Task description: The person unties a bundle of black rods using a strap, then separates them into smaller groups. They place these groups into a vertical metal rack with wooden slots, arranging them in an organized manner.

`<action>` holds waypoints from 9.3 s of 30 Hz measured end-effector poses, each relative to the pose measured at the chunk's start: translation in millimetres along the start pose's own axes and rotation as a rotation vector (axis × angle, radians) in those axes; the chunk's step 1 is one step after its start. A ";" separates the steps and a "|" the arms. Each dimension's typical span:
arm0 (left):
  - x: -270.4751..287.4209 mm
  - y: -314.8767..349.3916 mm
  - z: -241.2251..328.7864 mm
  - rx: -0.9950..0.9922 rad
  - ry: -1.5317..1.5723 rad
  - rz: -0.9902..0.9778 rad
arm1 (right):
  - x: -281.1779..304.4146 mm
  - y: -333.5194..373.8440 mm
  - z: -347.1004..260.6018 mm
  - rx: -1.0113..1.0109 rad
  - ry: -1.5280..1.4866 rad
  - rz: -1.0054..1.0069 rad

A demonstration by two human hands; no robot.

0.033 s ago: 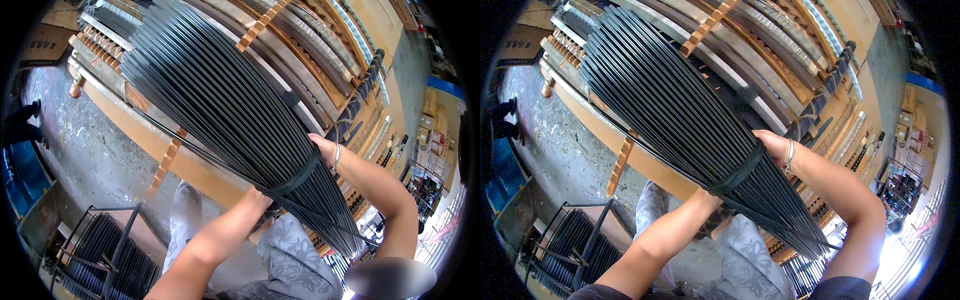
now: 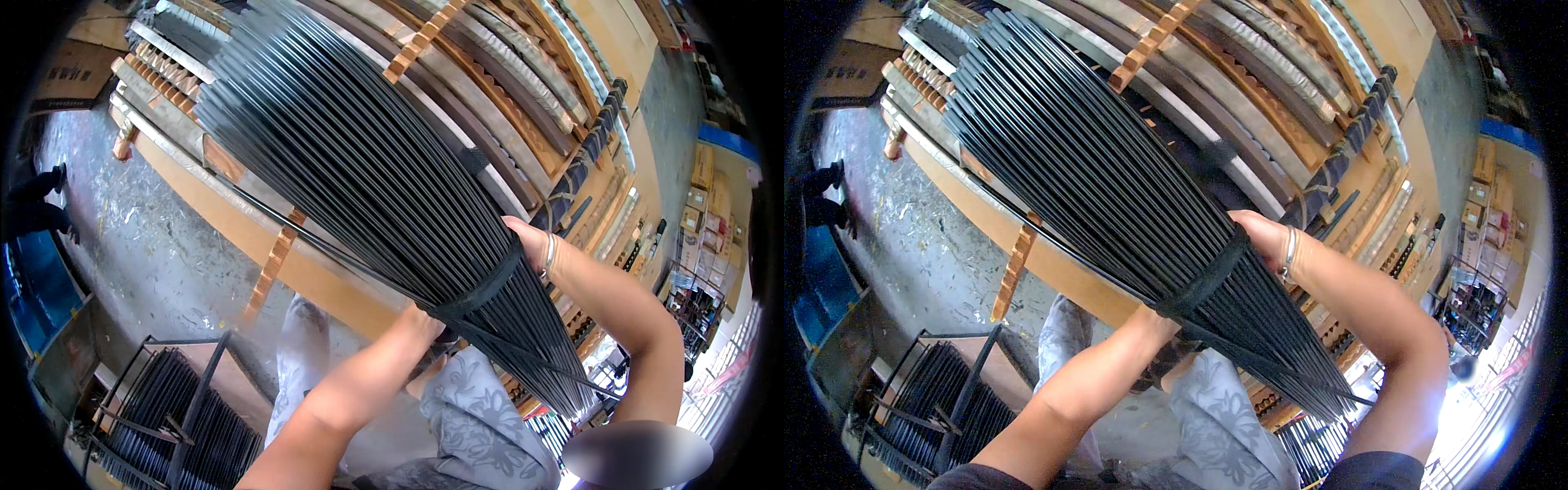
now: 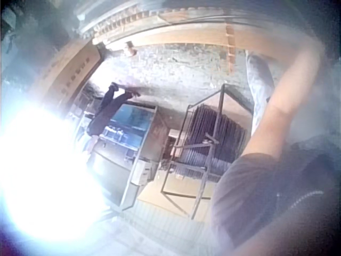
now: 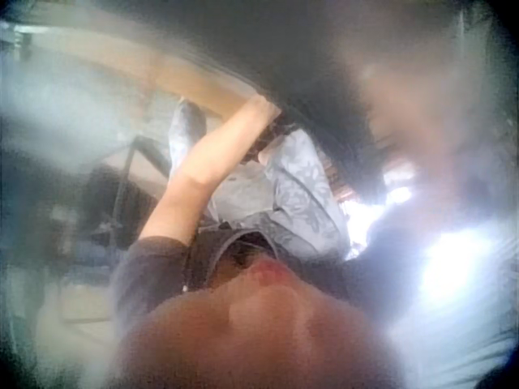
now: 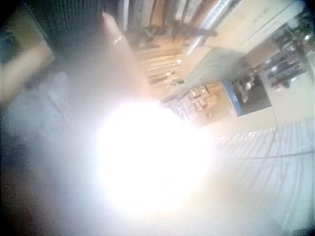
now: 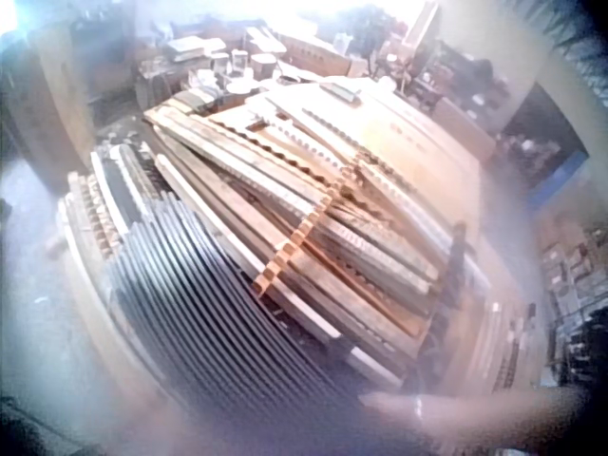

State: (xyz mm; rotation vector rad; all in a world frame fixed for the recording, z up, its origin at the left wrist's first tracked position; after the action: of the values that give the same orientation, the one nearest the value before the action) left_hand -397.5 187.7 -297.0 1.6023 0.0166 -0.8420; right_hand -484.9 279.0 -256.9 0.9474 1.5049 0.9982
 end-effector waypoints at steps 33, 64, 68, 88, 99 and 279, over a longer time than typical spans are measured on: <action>-24.2 33.1 71.6 -0.225 -0.177 -0.373 | -27.4 74.3 -77.4 1.001 1.135 0.881; -177.7 57.8 113.8 -0.801 -1.241 -0.260 | -48.0 82.0 -8.1 1.382 0.412 0.812; -150.9 71.1 126.8 -0.803 -0.889 -0.164 | -46.1 77.9 -7.8 1.288 0.363 0.715; -150.1 98.7 128.0 -0.361 -1.644 -0.236 | -47.9 123.6 -41.5 1.378 0.539 0.517; -134.2 120.1 112.5 -1.578 -1.966 -0.122 | -47.5 61.6 -73.5 1.084 0.840 0.549; 50.6 23.5 35.7 0.076 -0.210 -0.431 | -11.3 75.2 7.4 0.665 1.025 0.473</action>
State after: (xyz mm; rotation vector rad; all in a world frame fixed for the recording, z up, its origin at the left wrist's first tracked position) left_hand -367.4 128.8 -302.0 1.5976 0.1883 -1.3557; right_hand -471.4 294.8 -183.4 1.3928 2.6506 1.4771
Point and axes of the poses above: each hand's wrist, its own y-axis away from the middle knuckle, its own x-axis out of the back of the hand, z = x × y, the point moved 5 cm from there along -y, towards the middle knuckle, and after that the axes turned 8 degrees about z, right-handed, at the moved point
